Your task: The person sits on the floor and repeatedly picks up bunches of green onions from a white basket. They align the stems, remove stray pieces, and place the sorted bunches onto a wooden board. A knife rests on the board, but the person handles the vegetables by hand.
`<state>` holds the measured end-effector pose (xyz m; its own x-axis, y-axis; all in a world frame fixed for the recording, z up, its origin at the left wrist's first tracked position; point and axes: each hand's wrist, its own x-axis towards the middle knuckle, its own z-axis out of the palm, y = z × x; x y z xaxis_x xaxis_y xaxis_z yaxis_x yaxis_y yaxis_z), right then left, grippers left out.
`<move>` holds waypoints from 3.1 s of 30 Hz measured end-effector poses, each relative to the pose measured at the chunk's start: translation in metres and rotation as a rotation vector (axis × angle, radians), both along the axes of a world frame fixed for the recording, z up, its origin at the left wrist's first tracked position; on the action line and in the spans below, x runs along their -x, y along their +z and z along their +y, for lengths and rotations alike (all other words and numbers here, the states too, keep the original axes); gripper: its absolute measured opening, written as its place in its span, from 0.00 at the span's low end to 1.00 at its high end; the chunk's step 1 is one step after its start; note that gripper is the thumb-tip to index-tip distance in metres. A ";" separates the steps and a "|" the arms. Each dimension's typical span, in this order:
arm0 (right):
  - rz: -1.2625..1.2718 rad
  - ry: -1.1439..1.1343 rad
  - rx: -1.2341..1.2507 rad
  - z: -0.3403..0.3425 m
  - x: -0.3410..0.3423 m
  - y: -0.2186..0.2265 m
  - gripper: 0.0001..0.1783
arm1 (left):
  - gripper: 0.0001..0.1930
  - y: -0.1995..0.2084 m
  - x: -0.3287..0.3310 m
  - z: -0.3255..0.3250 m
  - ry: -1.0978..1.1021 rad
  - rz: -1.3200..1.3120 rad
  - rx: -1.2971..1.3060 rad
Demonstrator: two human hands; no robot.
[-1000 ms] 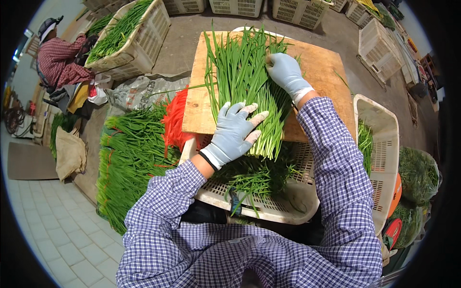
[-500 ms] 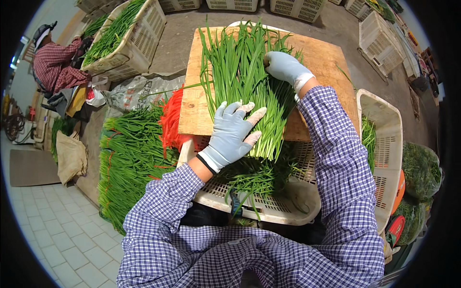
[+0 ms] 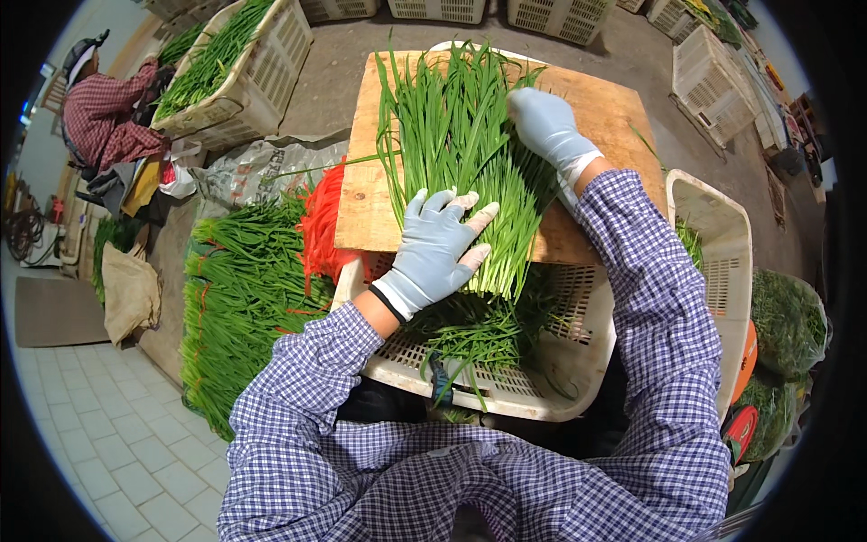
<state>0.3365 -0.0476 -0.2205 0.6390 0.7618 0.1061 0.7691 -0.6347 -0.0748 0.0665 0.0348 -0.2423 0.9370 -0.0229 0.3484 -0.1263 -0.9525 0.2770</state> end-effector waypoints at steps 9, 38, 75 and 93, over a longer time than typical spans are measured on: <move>0.561 0.022 -0.571 -0.066 0.015 0.105 0.09 | 0.29 0.003 0.001 0.000 -0.016 -0.002 0.000; 0.294 -0.082 0.216 0.019 0.110 0.027 0.17 | 0.32 -0.023 0.008 0.023 0.215 -0.023 0.158; 0.331 -0.007 -0.538 -0.105 0.230 0.010 0.14 | 0.29 0.001 -0.024 0.029 -0.126 0.227 0.196; 0.332 -0.085 -0.327 -0.092 0.268 0.032 0.06 | 0.21 -0.025 -0.041 0.023 -0.141 0.123 0.236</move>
<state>0.0687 -0.1396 -0.1883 0.7374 0.6663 0.1111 0.6165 -0.5966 -0.5139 0.1072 0.0582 -0.2676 0.9658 -0.0877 0.2440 -0.2047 -0.8355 0.5099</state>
